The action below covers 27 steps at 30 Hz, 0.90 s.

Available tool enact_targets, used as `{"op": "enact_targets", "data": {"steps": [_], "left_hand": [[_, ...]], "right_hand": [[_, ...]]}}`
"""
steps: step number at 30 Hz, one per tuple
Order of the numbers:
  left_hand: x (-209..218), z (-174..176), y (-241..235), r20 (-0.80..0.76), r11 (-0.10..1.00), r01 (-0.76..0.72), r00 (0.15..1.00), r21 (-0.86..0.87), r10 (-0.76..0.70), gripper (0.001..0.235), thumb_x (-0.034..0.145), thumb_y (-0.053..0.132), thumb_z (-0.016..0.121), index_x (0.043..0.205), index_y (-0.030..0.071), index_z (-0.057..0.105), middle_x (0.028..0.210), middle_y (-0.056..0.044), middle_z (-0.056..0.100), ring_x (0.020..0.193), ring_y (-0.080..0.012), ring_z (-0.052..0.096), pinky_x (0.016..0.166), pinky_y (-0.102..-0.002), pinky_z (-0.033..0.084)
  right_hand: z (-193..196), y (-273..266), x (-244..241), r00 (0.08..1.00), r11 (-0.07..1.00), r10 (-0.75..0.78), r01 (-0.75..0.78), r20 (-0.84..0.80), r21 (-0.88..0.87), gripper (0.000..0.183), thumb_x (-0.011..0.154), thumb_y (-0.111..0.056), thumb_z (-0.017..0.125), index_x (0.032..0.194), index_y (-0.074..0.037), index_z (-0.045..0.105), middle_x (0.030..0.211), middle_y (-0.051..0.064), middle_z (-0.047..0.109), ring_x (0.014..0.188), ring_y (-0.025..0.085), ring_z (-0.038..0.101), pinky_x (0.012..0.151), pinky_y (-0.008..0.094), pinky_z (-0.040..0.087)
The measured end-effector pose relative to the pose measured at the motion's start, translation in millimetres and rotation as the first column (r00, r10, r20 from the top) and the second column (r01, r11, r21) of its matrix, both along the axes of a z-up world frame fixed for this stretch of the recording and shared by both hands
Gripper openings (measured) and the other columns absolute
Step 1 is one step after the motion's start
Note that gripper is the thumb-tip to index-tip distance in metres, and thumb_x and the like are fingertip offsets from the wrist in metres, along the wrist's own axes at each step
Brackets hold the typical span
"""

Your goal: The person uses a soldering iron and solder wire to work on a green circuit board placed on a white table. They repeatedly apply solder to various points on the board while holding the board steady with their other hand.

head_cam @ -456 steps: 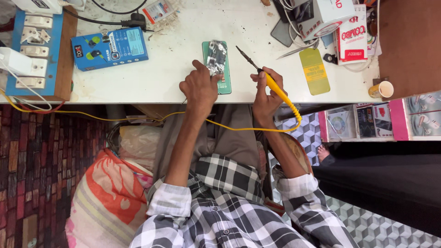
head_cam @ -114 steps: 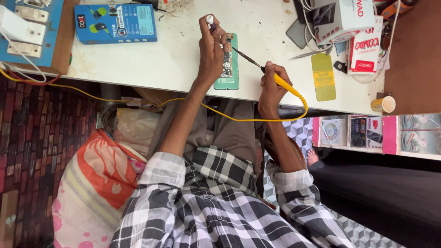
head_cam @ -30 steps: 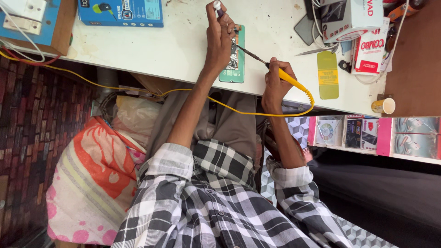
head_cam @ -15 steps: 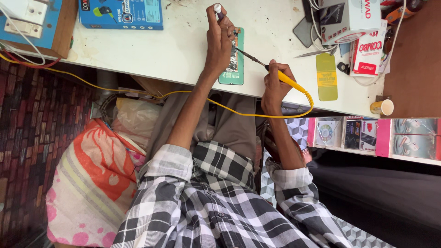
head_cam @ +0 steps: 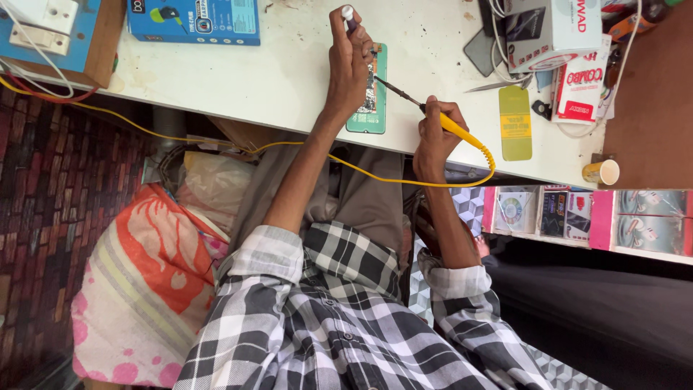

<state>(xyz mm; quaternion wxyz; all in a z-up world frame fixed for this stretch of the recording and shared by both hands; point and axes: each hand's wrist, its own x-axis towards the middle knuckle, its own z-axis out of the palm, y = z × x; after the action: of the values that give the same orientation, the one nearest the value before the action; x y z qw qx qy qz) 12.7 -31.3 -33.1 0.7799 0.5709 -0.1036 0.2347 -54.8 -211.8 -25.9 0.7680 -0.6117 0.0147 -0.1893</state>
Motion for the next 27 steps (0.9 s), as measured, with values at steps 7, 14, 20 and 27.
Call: {"op": "enact_targets", "data": {"steps": [7, 14, 20, 27], "left_hand": [[0.4, -1.0, 1.5, 0.002, 1.000, -0.013, 1.000, 0.025, 0.013, 0.020, 0.118, 0.030, 0.033, 0.131, 0.015, 0.036, 0.084, 0.000, 0.042, 0.074, -0.0087, 0.044, 0.070, -0.028, 0.048], [-1.5, -5.4, -0.7, 0.003, 0.998, -0.036, 0.999, 0.049, 0.036, 0.021, 0.118, 0.032, 0.032, 0.129, 0.014, 0.036, 0.084, 0.001, 0.041, 0.074, -0.0086, 0.043, 0.069, -0.027, 0.047], [-0.8, -6.3, 0.2, 0.031, 1.000, 0.001, 1.000, -0.001, -0.001, 0.020, 0.120, 0.029, 0.034, 0.133, 0.014, 0.036, 0.085, -0.001, 0.040, 0.076, -0.0104, 0.041, 0.069, -0.028, 0.043], [2.7, -8.8, 0.4, 0.045, 1.000, -0.007, 0.999, -0.017, 0.008, 0.022, 0.120, 0.026, 0.035, 0.139, 0.014, 0.036, 0.086, -0.002, 0.042, 0.076, -0.0113, 0.043, 0.069, -0.029, 0.044]], "right_hand": [[0.7, 1.3, 0.2, 1.000, 1.000, 0.008, -0.007, -0.013, 0.024, 0.022, 0.100, -0.005, 0.070, 0.082, -0.003, 0.058, 0.070, -0.001, 0.053, 0.052, 0.004, 0.035, 0.048, 0.023, 0.027], [1.0, 0.5, -2.3, 1.000, 1.000, 0.001, -0.001, -0.009, 0.025, 0.021, 0.100, -0.006, 0.070, 0.083, -0.003, 0.058, 0.070, -0.001, 0.053, 0.051, 0.003, 0.033, 0.047, 0.023, 0.026], [-0.9, -0.2, -0.7, 1.000, 0.999, 0.010, -0.009, -0.026, 0.052, 0.024, 0.100, -0.005, 0.072, 0.082, -0.004, 0.057, 0.068, -0.003, 0.049, 0.050, 0.003, 0.032, 0.047, 0.023, 0.024], [2.0, 2.3, 2.1, 0.999, 1.000, -0.005, 0.006, -0.039, 0.027, 0.023, 0.100, -0.006, 0.072, 0.081, -0.004, 0.058, 0.070, -0.001, 0.052, 0.052, 0.003, 0.034, 0.047, 0.023, 0.026]]}}
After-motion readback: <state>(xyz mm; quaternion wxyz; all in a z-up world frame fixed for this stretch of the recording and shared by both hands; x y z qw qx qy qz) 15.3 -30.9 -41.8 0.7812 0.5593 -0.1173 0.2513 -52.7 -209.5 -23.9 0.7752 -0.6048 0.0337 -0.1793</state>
